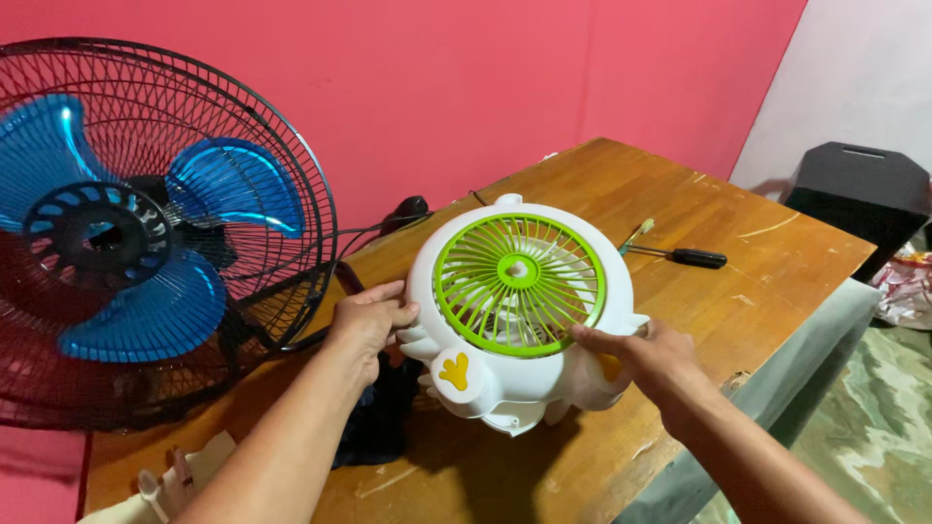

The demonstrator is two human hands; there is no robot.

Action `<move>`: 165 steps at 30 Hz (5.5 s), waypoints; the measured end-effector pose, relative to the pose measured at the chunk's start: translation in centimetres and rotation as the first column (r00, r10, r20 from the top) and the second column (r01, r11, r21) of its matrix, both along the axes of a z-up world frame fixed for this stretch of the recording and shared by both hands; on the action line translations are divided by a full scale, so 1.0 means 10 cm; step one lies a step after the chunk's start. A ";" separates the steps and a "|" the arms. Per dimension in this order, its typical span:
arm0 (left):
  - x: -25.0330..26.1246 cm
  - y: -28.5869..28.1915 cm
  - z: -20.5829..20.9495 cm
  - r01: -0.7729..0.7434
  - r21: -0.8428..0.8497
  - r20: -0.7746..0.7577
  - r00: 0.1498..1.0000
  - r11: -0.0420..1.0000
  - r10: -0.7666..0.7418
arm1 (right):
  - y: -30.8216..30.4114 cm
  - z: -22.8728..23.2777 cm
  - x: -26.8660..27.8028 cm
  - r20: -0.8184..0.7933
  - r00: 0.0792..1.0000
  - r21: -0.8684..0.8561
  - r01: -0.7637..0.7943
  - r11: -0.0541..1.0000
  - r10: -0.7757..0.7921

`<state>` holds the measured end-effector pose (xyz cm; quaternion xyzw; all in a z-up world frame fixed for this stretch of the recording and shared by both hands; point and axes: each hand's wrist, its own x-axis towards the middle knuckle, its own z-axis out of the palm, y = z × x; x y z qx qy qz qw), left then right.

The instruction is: The person assembles a small white and green electric fan on a wooden table. They attach the front grille to the fan body, then use a screwdriver to tighten screws around the grille perimeter to secure it in place.

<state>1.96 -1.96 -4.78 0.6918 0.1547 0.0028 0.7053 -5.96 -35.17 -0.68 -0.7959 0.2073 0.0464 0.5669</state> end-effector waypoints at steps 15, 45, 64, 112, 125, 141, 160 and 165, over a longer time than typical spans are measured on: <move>-0.12 -0.06 0.20 -0.121 0.096 -0.056 0.990 0.988 0.126 | -0.06 -0.21 0.24 0.095 0.995 0.072 0.026 0.997 -0.033; -0.81 -0.35 -0.01 -0.201 -0.012 -0.068 0.978 0.980 0.199 | -0.46 -0.31 0.83 0.080 0.986 0.114 -0.152 0.982 0.144; -1.11 -0.55 0.10 -0.140 -0.028 -0.143 0.981 0.990 0.134 | -0.47 -0.39 0.83 0.033 0.998 0.147 -0.061 0.987 0.057; 0.25 0.07 0.24 0.380 -0.032 -0.447 0.821 0.924 -0.354 | -0.88 -0.40 1.76 -0.322 0.775 0.355 -0.433 0.828 0.544; 0.14 0.04 0.70 0.180 0.254 0.051 0.979 0.950 -0.199 | -0.85 0.19 1.78 0.121 0.731 -0.013 -0.676 0.737 0.672; -0.31 -0.12 0.43 -0.332 0.721 0.619 0.703 0.608 -0.350 | -0.47 0.13 1.35 0.526 0.555 -0.694 -0.159 0.702 0.645; -0.80 -0.17 -0.26 -0.381 0.867 0.494 0.570 0.322 -0.656 | -0.51 -1.02 0.73 0.617 0.628 -0.649 0.064 0.758 0.475; -0.83 -0.13 -0.44 -0.309 0.923 0.379 0.630 0.228 -0.678 | -0.58 -1.11 0.63 0.505 0.647 -0.716 -0.057 0.696 0.572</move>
